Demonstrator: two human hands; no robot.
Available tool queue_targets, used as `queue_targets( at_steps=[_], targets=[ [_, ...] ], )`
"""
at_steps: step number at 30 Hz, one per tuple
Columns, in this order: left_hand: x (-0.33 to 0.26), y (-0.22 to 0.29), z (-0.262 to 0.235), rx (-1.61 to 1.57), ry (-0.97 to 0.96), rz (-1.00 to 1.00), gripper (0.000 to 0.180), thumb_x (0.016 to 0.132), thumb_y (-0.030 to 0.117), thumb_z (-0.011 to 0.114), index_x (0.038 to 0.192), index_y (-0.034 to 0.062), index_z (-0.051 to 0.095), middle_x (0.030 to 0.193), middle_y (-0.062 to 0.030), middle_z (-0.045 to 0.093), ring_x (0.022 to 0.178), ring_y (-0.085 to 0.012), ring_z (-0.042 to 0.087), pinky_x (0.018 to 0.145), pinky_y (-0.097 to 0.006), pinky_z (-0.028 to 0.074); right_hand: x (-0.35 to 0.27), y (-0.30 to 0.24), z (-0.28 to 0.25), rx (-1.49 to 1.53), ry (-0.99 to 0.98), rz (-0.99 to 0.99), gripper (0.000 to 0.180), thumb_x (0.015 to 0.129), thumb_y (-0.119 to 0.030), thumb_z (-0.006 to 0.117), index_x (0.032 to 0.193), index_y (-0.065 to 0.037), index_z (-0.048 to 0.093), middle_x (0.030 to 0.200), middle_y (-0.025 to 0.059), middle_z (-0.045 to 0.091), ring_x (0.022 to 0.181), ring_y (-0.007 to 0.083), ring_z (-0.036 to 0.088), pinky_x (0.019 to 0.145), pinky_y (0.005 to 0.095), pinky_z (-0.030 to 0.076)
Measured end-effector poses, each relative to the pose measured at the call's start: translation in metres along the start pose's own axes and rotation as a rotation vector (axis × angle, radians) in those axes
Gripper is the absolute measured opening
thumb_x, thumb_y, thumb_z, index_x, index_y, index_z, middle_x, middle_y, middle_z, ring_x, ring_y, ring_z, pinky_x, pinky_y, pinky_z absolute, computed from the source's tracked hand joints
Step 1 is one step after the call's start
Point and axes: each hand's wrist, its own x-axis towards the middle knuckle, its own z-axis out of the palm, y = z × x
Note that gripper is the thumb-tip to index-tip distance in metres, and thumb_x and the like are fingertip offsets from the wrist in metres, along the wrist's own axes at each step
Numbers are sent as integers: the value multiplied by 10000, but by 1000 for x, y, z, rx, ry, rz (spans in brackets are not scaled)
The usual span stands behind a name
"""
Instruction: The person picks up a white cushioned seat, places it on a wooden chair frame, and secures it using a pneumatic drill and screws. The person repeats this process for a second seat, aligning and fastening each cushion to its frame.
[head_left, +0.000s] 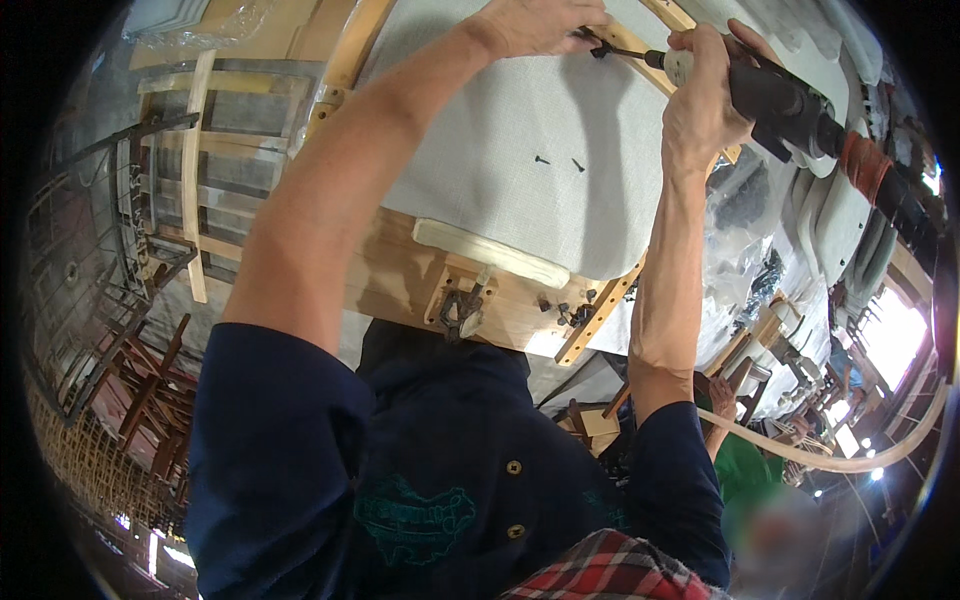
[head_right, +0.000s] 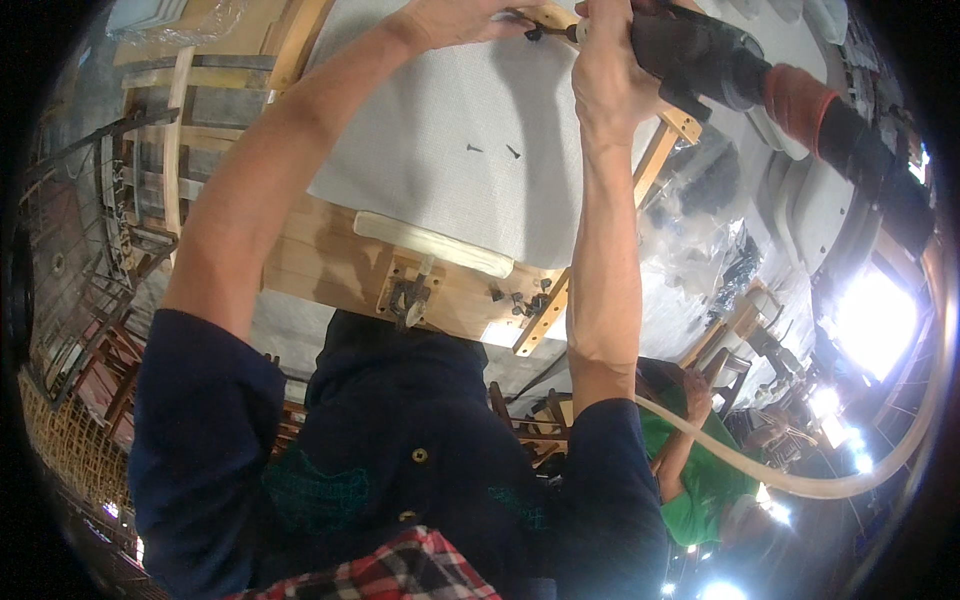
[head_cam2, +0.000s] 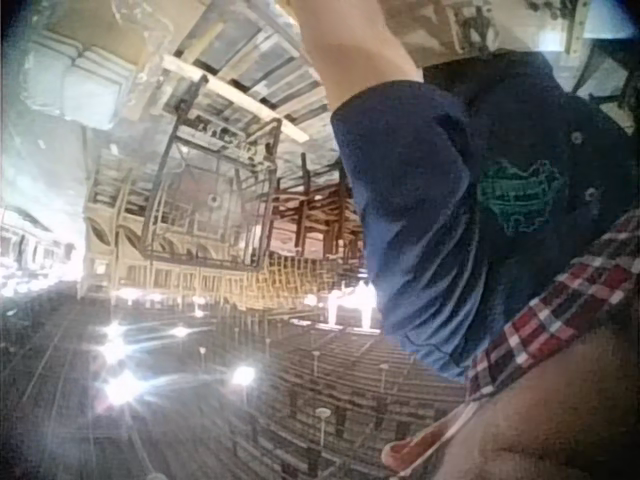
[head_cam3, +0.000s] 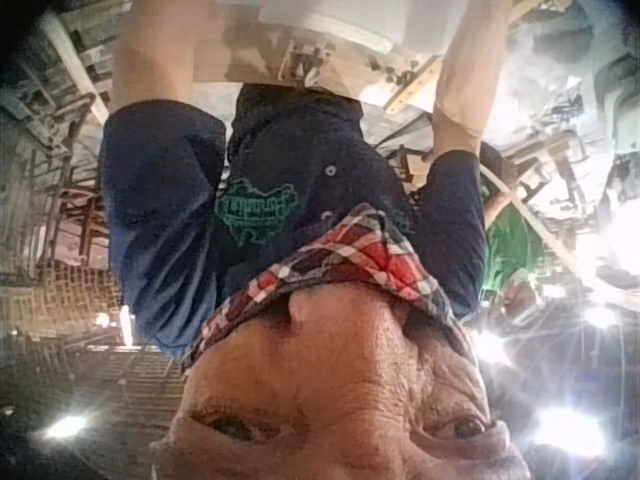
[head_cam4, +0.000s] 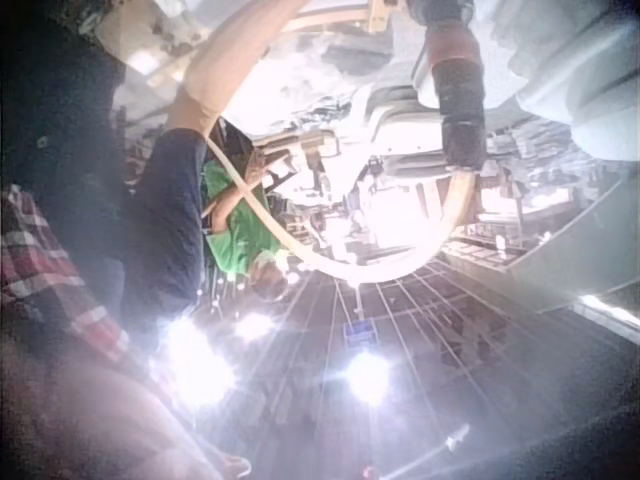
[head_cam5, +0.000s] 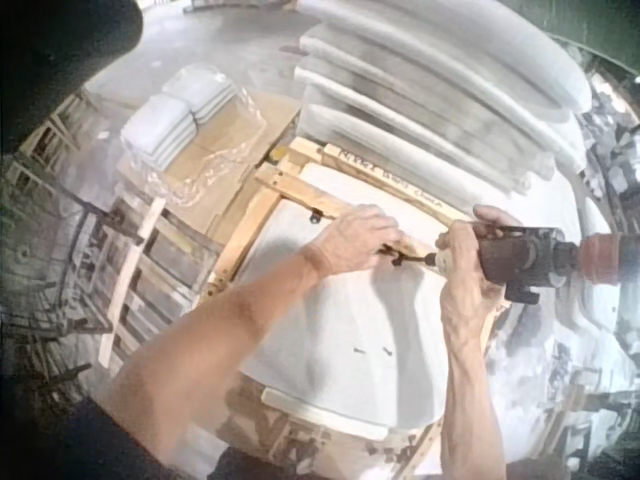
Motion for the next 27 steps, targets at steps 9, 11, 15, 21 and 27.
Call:
queue_targets(
  at_steps=[9, 11, 15, 21, 27],
  targets=[
    [2, 3, -4, -19, -9, -7, 384, 710, 231, 796, 1072, 188, 676, 988, -12, 629, 1024, -248, 573, 920, -401, 488, 11, 4, -17, -163, -1, -235, 170, 888, -43, 613, 1045, 23, 608, 736, 108, 717, 717, 211, 720, 691, 314, 582],
    [-3, 0, -1, 27, -1, -25, 368, 727, 266, 789, 1075, 200, 685, 989, -2, 630, 1023, -239, 570, 923, -396, 489, 13, -8, -9, 260, 112, 9, 158, 880, -60, 622, 1017, 17, 606, 729, 123, 712, 702, 235, 725, 691, 336, 592],
    [1, 3, 1, 2, 42, -5, 349, 760, 310, 768, 1087, 217, 694, 989, 11, 631, 1023, -230, 565, 934, -387, 488, 16, -8, -16, 496, 146, 128, 149, 866, -40, 626, 1006, 7, 613, 743, 138, 703, 690, 250, 731, 688, 361, 612],
    [-2, 4, -6, 22, 5, -22, 359, 753, 283, 781, 1095, 220, 692, 983, 18, 630, 1019, -227, 562, 941, -380, 484, 11, 30, -16, -112, -16, -530, 417, 790, 196, 580, 1143, -22, 621, 881, 109, 699, 753, 224, 743, 726, 338, 623],
    [4, 9, -13, -65, 2, -38, 325, 750, 226, 784, 1067, 244, 717, 956, 29, 626, 988, -217, 559, 917, -370, 485, 10, 24, -17, -261, -42, -586, 472, 761, 207, 593, 1167, -31, 615, 887, 77, 701, 784, 215, 746, 740, 316, 615]
  ],
)
